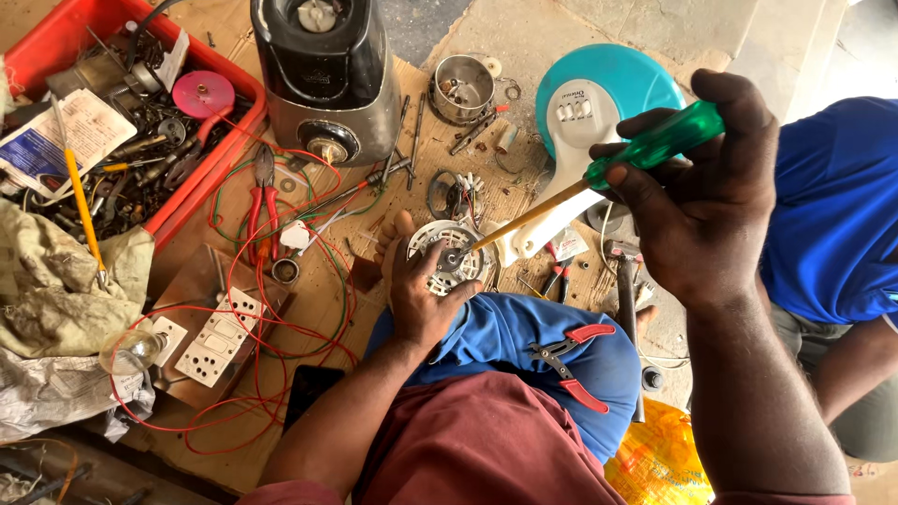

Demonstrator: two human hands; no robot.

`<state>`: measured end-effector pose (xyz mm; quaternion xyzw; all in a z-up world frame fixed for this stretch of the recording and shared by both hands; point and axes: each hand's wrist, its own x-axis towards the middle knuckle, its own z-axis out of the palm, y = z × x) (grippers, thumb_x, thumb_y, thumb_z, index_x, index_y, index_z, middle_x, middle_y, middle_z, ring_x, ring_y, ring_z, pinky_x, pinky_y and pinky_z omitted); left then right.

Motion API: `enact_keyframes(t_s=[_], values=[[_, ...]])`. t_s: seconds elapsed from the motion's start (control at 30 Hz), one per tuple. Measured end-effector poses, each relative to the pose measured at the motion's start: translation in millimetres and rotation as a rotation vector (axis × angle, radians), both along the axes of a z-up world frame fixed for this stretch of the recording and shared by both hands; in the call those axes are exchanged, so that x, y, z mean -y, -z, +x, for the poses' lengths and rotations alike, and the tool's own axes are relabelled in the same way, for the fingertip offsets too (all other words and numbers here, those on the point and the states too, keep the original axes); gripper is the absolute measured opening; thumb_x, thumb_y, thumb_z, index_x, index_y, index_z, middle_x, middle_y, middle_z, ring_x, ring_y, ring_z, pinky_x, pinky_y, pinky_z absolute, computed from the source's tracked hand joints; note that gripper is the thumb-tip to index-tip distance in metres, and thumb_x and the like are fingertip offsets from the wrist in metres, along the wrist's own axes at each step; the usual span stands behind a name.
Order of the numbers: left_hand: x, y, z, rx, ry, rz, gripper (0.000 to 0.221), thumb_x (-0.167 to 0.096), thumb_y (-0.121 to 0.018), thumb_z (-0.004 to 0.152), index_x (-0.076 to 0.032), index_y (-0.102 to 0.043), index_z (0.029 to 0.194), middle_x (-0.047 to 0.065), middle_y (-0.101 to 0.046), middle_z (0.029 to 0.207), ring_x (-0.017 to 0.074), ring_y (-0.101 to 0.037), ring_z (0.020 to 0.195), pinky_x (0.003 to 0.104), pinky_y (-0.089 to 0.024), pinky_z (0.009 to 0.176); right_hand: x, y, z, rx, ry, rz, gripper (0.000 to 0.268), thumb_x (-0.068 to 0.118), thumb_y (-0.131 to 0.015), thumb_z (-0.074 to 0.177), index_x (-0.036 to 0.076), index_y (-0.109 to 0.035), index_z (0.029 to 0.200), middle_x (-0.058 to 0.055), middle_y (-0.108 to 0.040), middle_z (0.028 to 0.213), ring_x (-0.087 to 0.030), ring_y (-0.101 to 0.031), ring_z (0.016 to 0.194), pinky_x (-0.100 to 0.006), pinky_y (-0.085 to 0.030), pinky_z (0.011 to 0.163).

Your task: The person disassembles a fan motor, removes a capacitor, and uses a screwdriver to adjust internal components. They handle the motor housing, wires, and a small capacitor while sitting on the floor.

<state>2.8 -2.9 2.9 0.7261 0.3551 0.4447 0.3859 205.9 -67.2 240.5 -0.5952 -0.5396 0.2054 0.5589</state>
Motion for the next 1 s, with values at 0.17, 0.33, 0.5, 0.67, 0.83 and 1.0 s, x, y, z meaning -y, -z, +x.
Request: enact_keyframes(t_s=[0.17, 0.33, 0.5, 0.67, 0.83, 1.0], values=[[0, -1, 1, 0.016, 0.010, 0.030, 0.078, -0.026, -0.095, 0.070, 0.004, -0.060, 0.134, 0.024, -0.060, 0.130, 0.0386, -0.056, 0.124, 0.048, -0.048, 0.105, -12, 7, -6, 0.024, -0.085, 0.009, 0.069, -0.021, -0.067, 0.103, 0.008, -0.030, 0.153, -0.017, -0.062, 0.128, -0.028, -0.072, 0.119, -0.041, -0.065, 0.104], [2, -3, 3, 0.011, -0.014, -0.098, 0.076, -0.021, -0.097, 0.065, 0.005, -0.062, 0.126, 0.023, -0.059, 0.127, 0.0364, -0.060, 0.117, 0.043, -0.053, 0.099, -25, 10, -18, 0.065, -0.127, -0.019, 0.067, -0.021, -0.070, 0.102, 0.006, -0.033, 0.151, -0.017, -0.060, 0.131, -0.026, -0.067, 0.125, -0.042, -0.060, 0.106], [1, -9, 4, -0.001, -0.021, -0.174, 0.071, -0.019, -0.098, 0.062, 0.004, -0.065, 0.121, 0.018, -0.061, 0.121, 0.0319, -0.064, 0.110, 0.040, -0.055, 0.095, -33, 1, -30, 0.183, -0.151, -0.044, 0.066, -0.021, -0.069, 0.101, 0.006, -0.034, 0.150, -0.016, -0.057, 0.134, -0.023, -0.065, 0.128, -0.039, -0.060, 0.107], [2, -13, 4, 0.002, -0.024, -0.195, 0.071, -0.017, -0.097, 0.062, 0.005, -0.065, 0.122, 0.018, -0.060, 0.122, 0.0315, -0.064, 0.111, 0.040, -0.055, 0.095, -39, -5, -41, 0.205, -0.171, -0.048, 0.064, -0.019, -0.069, 0.101, 0.006, -0.035, 0.150, -0.013, -0.057, 0.133, -0.020, -0.066, 0.125, -0.036, -0.064, 0.106], [5, -13, 6, -0.051, -0.045, -0.157, 0.076, -0.017, -0.097, 0.063, 0.006, -0.063, 0.127, 0.020, -0.060, 0.123, 0.0330, -0.063, 0.113, 0.040, -0.056, 0.095, -43, -8, -59, 0.331, -0.201, -0.046, 0.060, -0.015, -0.074, 0.102, 0.007, -0.043, 0.148, -0.011, -0.065, 0.128, -0.017, -0.069, 0.121, -0.031, -0.065, 0.102], [3, -12, 7, -0.046, -0.015, -0.247, 0.078, -0.019, -0.095, 0.065, 0.005, -0.062, 0.131, 0.019, -0.062, 0.124, 0.0305, -0.065, 0.113, 0.038, -0.056, 0.097, -53, -15, -70, 0.389, -0.214, -0.050, 0.059, -0.013, -0.073, 0.102, 0.008, -0.044, 0.149, -0.009, -0.066, 0.129, -0.014, -0.072, 0.120, -0.032, -0.061, 0.105]])
